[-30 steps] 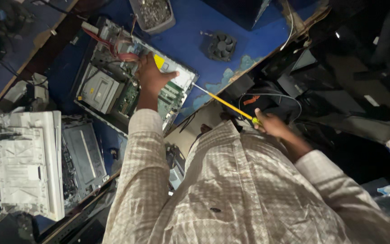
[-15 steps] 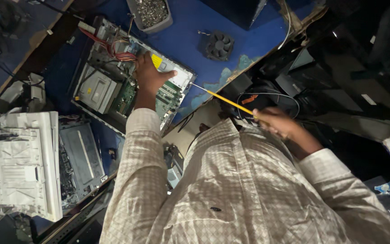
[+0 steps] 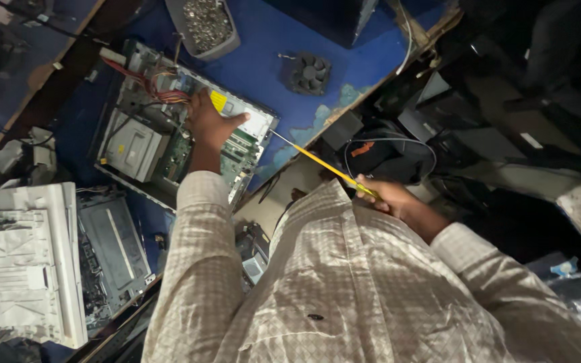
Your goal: The person uses a screwdriver to remove screws from the side of a desktop computer case and then unscrews components inside the case. The person handles the motherboard and power supply unit while working on the open case.
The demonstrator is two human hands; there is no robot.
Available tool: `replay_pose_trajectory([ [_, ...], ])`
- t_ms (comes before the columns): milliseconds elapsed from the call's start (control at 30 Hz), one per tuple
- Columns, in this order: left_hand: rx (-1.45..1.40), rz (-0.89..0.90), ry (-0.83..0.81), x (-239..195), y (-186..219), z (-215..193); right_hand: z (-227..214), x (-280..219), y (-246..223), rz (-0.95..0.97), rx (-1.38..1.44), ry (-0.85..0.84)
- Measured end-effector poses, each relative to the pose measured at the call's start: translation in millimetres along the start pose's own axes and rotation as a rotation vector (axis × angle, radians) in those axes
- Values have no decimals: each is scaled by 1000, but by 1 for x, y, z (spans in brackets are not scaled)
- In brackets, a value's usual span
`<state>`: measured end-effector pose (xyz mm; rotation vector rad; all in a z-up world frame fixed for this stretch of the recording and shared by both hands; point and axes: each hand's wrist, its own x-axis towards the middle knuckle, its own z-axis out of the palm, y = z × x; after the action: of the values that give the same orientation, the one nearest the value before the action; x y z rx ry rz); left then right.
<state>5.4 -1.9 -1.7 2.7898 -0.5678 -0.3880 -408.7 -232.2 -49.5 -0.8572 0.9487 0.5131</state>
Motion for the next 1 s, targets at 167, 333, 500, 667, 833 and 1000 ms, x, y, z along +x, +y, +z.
replay_pose_trajectory([
  [167,183,69,36,-3,17,1,-3,-13,-9,-83,-189,-22],
  [333,-300,423,372,-36,114,49,-50,-37,29,-83,-203,133],
  [500,-288,478,-28,-31,233,127,-82,-70,84,-192,-97,358],
  [667,-12,472,4,24,277,186,-78,-104,97,-158,115,511],
  [833,201,572,36,59,280,230,-66,-122,110,-150,212,535],
  [1000,231,603,51,73,271,258,-70,-125,127,-138,246,510],
])
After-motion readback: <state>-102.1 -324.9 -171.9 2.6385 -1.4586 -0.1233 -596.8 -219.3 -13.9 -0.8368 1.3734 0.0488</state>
